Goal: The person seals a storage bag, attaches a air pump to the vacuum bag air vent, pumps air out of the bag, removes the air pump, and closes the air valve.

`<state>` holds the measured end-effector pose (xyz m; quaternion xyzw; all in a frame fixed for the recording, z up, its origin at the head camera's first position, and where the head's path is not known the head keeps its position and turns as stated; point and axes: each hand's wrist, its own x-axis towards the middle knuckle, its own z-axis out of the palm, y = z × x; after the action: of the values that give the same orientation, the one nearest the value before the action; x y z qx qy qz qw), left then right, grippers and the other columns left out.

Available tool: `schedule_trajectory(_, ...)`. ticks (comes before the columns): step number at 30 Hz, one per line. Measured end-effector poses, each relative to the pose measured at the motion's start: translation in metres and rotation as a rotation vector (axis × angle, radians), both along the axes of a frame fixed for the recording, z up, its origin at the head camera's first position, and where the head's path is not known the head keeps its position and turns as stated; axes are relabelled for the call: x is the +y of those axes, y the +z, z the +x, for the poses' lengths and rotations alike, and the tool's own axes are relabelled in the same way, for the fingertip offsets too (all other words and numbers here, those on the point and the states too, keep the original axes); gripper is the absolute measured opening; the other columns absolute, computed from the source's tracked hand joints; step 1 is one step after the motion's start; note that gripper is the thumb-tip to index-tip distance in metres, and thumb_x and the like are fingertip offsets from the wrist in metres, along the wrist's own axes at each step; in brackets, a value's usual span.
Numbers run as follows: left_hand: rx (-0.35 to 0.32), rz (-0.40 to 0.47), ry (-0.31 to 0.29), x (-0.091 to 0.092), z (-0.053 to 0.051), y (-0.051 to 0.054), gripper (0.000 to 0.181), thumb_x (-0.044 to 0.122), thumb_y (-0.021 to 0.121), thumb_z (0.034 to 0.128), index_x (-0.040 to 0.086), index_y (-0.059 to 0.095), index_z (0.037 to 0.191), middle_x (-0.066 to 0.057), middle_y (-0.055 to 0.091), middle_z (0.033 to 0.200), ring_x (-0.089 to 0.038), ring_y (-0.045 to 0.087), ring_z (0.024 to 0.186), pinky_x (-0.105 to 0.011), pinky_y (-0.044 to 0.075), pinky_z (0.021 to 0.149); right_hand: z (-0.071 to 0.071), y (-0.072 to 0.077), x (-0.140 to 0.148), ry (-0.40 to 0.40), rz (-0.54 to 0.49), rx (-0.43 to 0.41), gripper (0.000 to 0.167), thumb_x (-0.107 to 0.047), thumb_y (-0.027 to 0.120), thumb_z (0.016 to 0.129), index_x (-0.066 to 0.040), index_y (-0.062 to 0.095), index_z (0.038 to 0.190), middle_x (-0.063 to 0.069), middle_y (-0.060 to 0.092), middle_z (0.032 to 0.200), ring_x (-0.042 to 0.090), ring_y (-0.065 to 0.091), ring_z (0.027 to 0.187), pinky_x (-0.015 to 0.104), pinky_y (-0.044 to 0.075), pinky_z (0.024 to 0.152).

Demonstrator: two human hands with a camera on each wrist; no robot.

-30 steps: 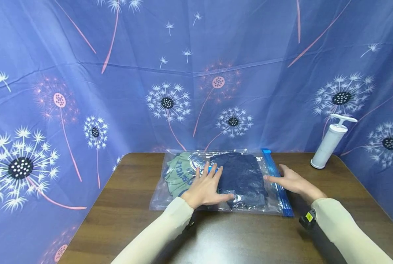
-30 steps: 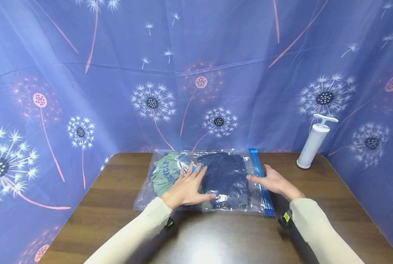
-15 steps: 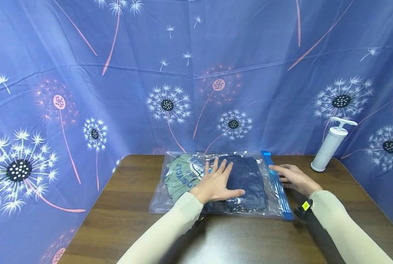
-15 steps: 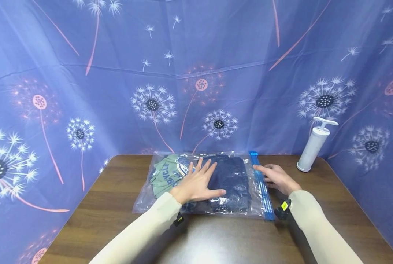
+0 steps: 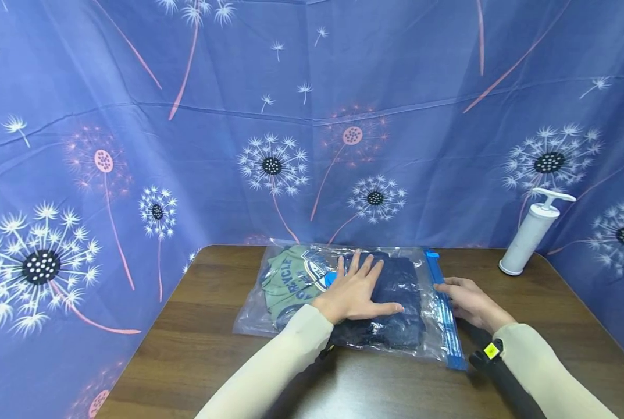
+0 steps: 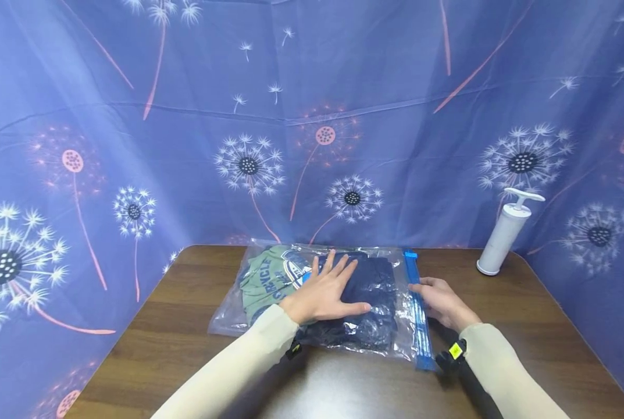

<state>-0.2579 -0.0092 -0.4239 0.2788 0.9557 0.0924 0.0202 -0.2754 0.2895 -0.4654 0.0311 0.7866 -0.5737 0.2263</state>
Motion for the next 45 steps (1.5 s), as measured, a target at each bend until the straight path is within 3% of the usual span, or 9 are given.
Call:
schedule_trajectory(3,-0.008,-0.023,-0.01,0.005,0.0,0.001,0.106,0.089,0.039,0.0864,0.025,0.013,0.167,-0.006,0.015,0.173,-0.031,-0.007,0.16,-0.065,0.002,0.127,0.014,-0.004,-0.004,-0.008,-0.093,-0.007,0.073,-0.022,0.042,0.111,0.017,0.0,0.156,0.033,0.052,0.137,0.035,0.066,0.115,0.051,0.058,0.095)
schedule_trajectory(7,0.0,-0.053,-0.019,0.017,0.001,0.001,0.105,0.09,0.04,0.0854,0.027,0.016,0.167,-0.004,0.019,0.173,-0.032,0.0,0.161,-0.066,0.006,0.126,0.031,-0.009,-0.01,-0.012,-0.183,-0.034,0.069,-0.018,0.044,0.111,0.017,0.003,0.154,0.016,0.066,0.117,0.021,0.072,0.097,0.044,0.062,0.085)
schedule_trajectory(14,-0.005,-0.091,-0.078,0.044,0.0,0.001,0.101,0.09,0.04,0.0858,0.033,0.014,0.166,-0.001,0.025,0.171,-0.029,0.006,0.161,-0.064,0.01,0.127,0.059,-0.018,-0.018,0.046,-0.308,-0.062,0.067,-0.019,0.047,0.11,0.017,0.008,0.151,0.009,0.068,0.11,0.019,0.073,0.097,0.04,0.063,0.087)
schedule_trajectory(20,-0.072,-0.119,-0.162,0.072,-0.006,0.003,0.098,0.086,0.042,0.0886,0.037,0.006,0.166,0.005,0.019,0.172,-0.022,0.002,0.161,-0.057,0.013,0.129,0.074,-0.031,-0.015,0.041,-0.413,-0.102,0.065,-0.02,0.051,0.109,0.014,0.013,0.148,0.004,0.072,0.109,0.019,0.075,0.1,0.036,0.063,0.089)
schedule_trajectory(25,-0.106,-0.135,-0.21,0.087,-0.015,0.006,0.098,0.084,0.045,0.0891,0.037,0.006,0.166,0.012,0.017,0.172,-0.016,0.003,0.161,-0.05,0.014,0.131,0.081,-0.033,-0.018,0.065,-0.419,-0.079,0.075,-0.017,0.048,0.109,0.018,-0.002,0.152,0.004,0.069,0.112,0.019,0.074,0.102,0.037,0.062,0.091)
schedule_trajectory(28,-0.126,-0.137,-0.215,0.087,-0.023,0.006,0.098,0.083,0.046,0.0896,0.038,0.003,0.165,0.015,0.016,0.171,-0.013,0.003,0.16,-0.046,0.012,0.131,0.084,-0.034,-0.022,0.066,-0.427,-0.069,0.077,-0.016,0.048,0.109,0.018,-0.004,0.153,0.005,0.068,0.113,0.018,0.073,0.103,0.037,0.061,0.092)
schedule_trajectory(34,-0.172,-0.112,-0.188,0.088,-0.04,0.006,0.097,0.079,0.049,0.0917,0.033,0.007,0.166,0.014,0.019,0.171,-0.013,0.005,0.161,-0.043,0.01,0.132,0.091,-0.037,-0.03,-0.001,-0.428,-0.051,0.064,-0.017,0.055,0.107,0.016,0.017,0.147,0.006,0.071,0.111,0.019,0.073,0.102,0.038,0.062,0.091)
schedule_trajectory(39,-0.154,-0.122,-0.153,0.092,-0.052,0.003,0.093,0.075,0.05,0.0945,0.029,0.012,0.167,0.012,0.025,0.17,-0.018,0.013,0.161,-0.042,0.014,0.131,0.096,-0.039,-0.033,-0.026,-0.415,-0.026,0.069,-0.017,0.056,0.106,0.018,0.013,0.148,0.007,0.072,0.113,0.02,0.073,0.104,0.038,0.061,0.093)
schedule_trajectory(45,-0.177,-0.13,-0.129,0.098,-0.06,-0.006,0.086,0.069,0.052,0.0969,0.03,0.019,0.166,0.013,0.03,0.168,-0.018,0.017,0.16,-0.038,0.018,0.131,0.096,-0.039,-0.033,-0.048,-0.429,-0.037,0.069,-0.016,0.057,0.105,0.016,0.014,0.149,0.005,0.073,0.113,0.019,0.074,0.104,0.038,0.061,0.093)
